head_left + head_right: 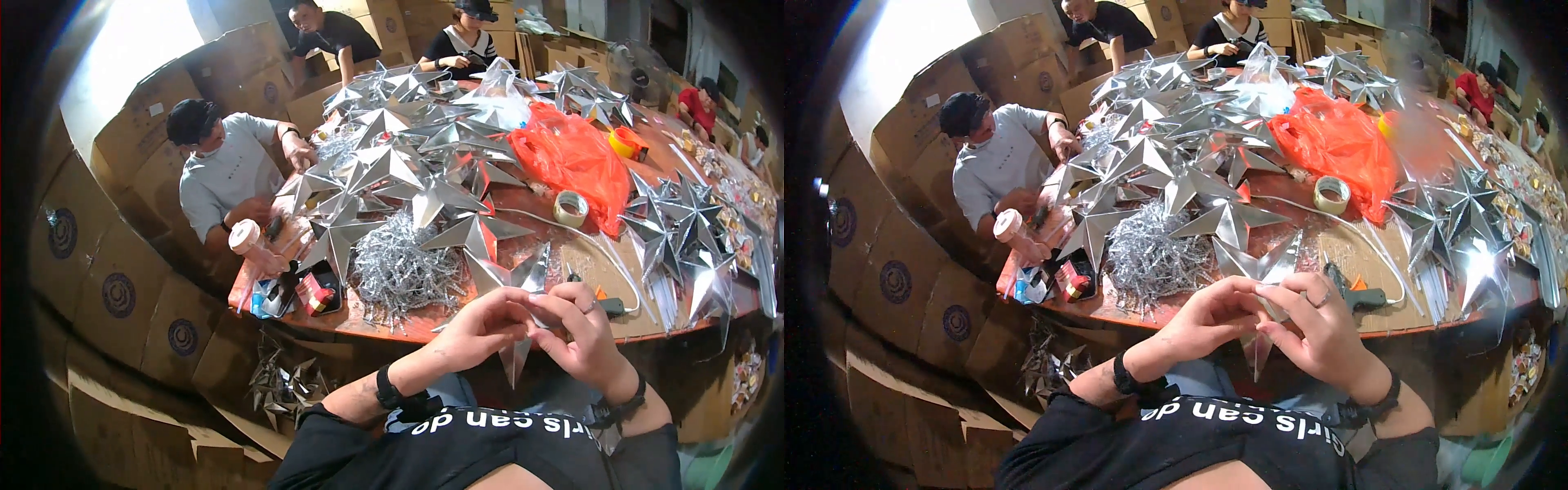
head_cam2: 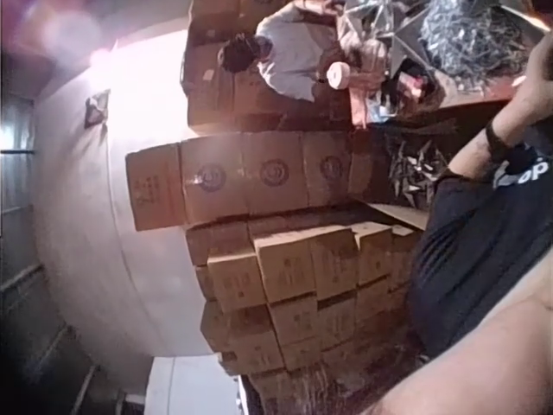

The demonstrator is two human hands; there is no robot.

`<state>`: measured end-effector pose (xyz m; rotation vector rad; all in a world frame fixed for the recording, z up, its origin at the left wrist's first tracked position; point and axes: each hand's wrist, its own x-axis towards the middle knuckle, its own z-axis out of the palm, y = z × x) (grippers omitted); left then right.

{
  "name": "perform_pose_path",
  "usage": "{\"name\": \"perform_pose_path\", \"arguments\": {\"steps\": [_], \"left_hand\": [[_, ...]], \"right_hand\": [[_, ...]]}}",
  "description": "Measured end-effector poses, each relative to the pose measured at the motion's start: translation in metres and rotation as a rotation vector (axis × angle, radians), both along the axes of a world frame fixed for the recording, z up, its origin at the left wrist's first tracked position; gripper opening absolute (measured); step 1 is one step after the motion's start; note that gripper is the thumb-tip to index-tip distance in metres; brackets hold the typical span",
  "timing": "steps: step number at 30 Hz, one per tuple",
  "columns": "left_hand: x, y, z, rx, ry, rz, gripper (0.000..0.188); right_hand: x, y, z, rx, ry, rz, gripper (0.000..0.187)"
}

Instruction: Applying decorative trim and details to shiny star-shaped holiday decorations using a hot glue gun.

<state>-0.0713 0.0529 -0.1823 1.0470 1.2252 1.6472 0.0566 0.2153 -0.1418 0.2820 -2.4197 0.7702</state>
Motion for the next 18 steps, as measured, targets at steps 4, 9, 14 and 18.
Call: {"name": "perform_pose_path", "arguments": {"steps": [4, 9, 14, 18], "left_hand": [[0.001, 0.004, 0.003, 0.028, -0.033, -0.010, 0.041], [0.002, 0.007, 0.010, 0.028, -0.050, -0.016, 0.043], [0.004, 0.010, 0.013, 0.037, -0.066, 0.010, 0.043], [0.007, 0.012, 0.017, 0.035, -0.117, 0.042, 0.043]], "right_hand": [[0.000, 0.000, 0.000, 0.032, 0.046, -0.010, 0.042], [0.001, 0.001, 0.003, 0.133, 0.092, -0.029, 0.039], [0.002, 0.000, 0.001, 0.173, 0.116, -0.065, 0.033], [0.004, 0.001, 0.005, 0.173, 0.121, -0.108, 0.029]]}}
